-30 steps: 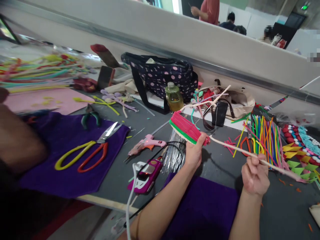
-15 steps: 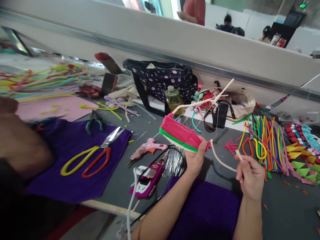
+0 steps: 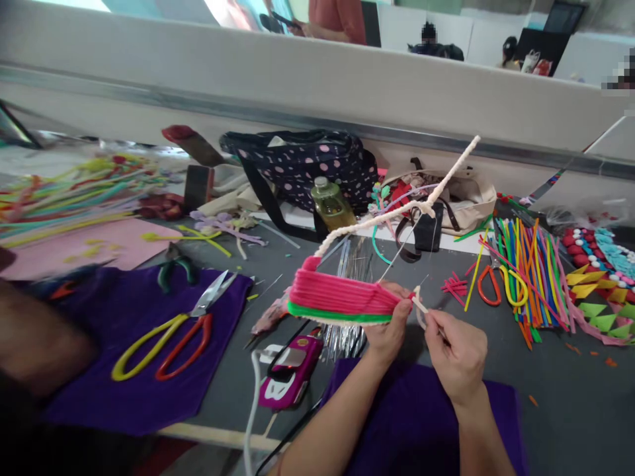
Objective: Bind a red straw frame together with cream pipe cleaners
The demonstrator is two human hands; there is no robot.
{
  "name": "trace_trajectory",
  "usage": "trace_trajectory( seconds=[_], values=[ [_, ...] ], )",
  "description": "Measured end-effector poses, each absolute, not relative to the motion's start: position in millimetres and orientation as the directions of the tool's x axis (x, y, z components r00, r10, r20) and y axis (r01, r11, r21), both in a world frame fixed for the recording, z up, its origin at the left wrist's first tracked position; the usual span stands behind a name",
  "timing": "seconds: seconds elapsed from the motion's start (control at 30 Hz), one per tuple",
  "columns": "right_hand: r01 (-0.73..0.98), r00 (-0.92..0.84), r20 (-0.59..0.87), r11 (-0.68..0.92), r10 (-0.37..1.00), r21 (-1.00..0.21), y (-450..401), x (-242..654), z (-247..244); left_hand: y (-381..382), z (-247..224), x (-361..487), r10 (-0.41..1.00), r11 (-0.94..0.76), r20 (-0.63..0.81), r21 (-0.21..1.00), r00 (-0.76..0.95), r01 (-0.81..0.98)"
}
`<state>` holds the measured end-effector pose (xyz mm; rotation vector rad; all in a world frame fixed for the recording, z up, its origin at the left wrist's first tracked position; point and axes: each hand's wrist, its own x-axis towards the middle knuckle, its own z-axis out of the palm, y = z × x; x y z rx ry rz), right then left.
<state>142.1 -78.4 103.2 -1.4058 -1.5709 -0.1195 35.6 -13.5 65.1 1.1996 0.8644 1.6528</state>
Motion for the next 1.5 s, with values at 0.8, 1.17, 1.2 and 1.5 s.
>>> trace_trajectory(
  seconds=[0.8,1.17,1.2,1.5],
  values=[
    [0.62,0.136,0.544,0.357,0.828,-0.698,-80,142,109,-19,73,35,0.862,-0.507,0.506,0.855,-0.037,-0.107],
    [-0.392,0.304,-0.063,0.065,0.951,-0.918,-61,171,91,-12,84,44,0.995,0.018,0.04,0.838,0.094,-0.545],
    [-0.465,0.273,-0.035,0.1,0.961,-0.88,-60,173,92,-12,85,44,0.994,0.041,0.022,0.828,0.105,-0.56],
    [-0.772,0.218,0.285,0.344,0.933,-0.534,-74,199,86,-7,87,43,0.987,0.137,-0.05,0.745,0.15,-0.653]
  ],
)
